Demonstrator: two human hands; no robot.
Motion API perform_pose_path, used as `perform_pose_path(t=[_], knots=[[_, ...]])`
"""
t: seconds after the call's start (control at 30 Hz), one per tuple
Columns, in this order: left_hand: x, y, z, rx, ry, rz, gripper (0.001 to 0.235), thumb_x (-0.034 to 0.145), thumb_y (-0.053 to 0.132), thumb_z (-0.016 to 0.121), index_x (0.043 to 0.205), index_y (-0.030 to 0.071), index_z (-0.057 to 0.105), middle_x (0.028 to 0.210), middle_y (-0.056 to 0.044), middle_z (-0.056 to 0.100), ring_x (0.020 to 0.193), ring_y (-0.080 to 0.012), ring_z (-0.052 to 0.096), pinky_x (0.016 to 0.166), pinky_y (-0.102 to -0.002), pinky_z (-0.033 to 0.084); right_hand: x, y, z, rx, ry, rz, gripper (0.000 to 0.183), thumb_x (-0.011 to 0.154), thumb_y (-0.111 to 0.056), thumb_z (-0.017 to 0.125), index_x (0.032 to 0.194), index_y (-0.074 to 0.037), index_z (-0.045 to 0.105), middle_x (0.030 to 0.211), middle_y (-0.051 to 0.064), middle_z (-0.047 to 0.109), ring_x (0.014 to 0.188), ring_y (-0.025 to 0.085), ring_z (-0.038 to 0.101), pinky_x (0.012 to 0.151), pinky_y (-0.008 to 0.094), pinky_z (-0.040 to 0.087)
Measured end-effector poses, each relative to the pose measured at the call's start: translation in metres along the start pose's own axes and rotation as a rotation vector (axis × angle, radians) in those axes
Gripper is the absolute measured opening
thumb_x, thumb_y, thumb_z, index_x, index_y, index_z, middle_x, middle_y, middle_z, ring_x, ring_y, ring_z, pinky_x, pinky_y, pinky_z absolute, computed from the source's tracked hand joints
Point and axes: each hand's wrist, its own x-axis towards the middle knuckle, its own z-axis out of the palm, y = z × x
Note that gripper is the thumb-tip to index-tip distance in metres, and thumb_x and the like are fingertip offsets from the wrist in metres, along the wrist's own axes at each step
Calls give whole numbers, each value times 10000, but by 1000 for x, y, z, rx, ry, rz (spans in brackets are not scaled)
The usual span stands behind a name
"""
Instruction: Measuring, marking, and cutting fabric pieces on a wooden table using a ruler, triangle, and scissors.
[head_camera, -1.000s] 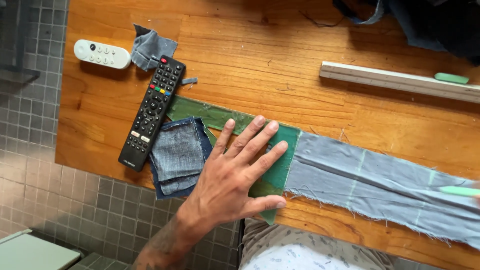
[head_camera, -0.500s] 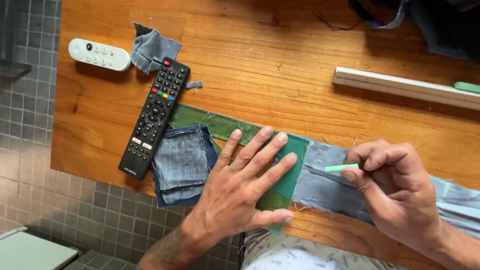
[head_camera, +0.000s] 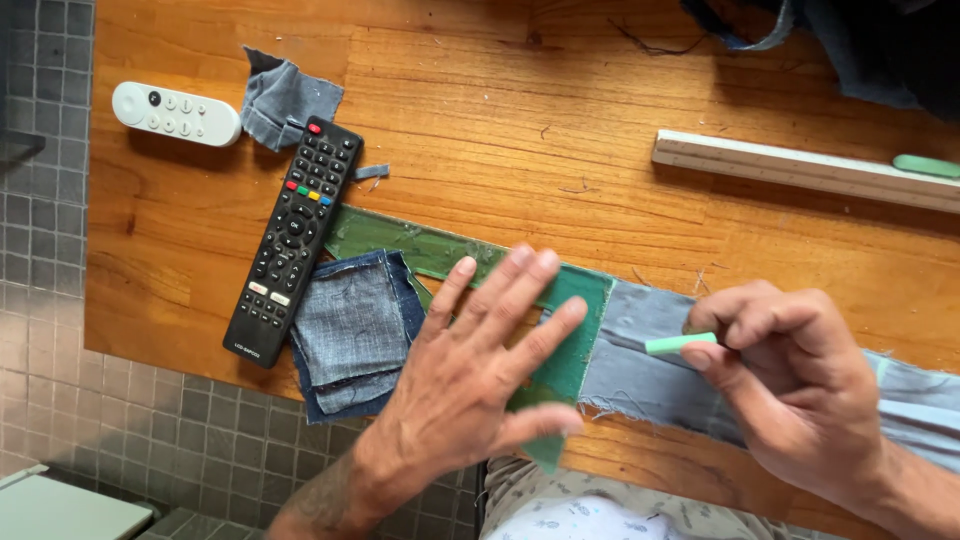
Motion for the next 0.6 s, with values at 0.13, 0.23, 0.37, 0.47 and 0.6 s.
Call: perform_pose_path(t=[0.13, 0.23, 0.37, 0.47, 0.6], knots=[[15, -15, -10, 142, 26, -51, 623, 1178, 376, 648, 1754, 179, 514, 1794, -168, 532, 1697, -350, 477, 1415, -613, 244, -11, -20, -20, -138, 72, -132, 345, 1027, 24, 744, 1214, -93, 479, 1092, 217, 759, 938, 224, 793, 860, 279, 661], [34, -30, -26, 119, 84, 22, 520, 1097, 92, 797, 1606, 91, 689, 1499, -117, 706, 1434, -331, 654, 1342, -647, 365, -21, -30, -35, -201, 164, -81, 378, 1081, 41, 710, 1259, -90, 403, 1184, 227, 727, 1015, 223, 782, 926, 261, 627], [64, -49, -38, -15, -103, 191, 587, 912, 66, 895, 1449, 37, 662, 1117, -163, 655, 1163, -398, 592, 1316, -673, 348, -41, -28, -53, -191, 303, -3, 374, 1181, 1, 668, 1322, -149, 356, 1251, 221, 675, 1025, 219, 682, 881, 272, 558], [80, -61, -43, -64, -166, 229, 397, 1073, 125, 832, 1453, 47, 748, 1227, -174, 717, 1187, -354, 570, 975, -509, 470, -55, -42, -59, -338, 397, 30, 306, 1272, -76, 649, 1355, -107, 355, 1285, 177, 691, 805, 162, 647, 790, 220, 483], [111, -41, -94, -423, -97, 304, 465, 955, -18, 1001, 1263, -36, 654, 1221, -172, 649, 1021, -292, 675, 830, -389, 654, -94, 26, -137, -247, 410, -113, 66, 1433, -251, 497, 1434, -304, 458, 1436, 144, 542, 706, 169, 566, 776, 285, 581]])
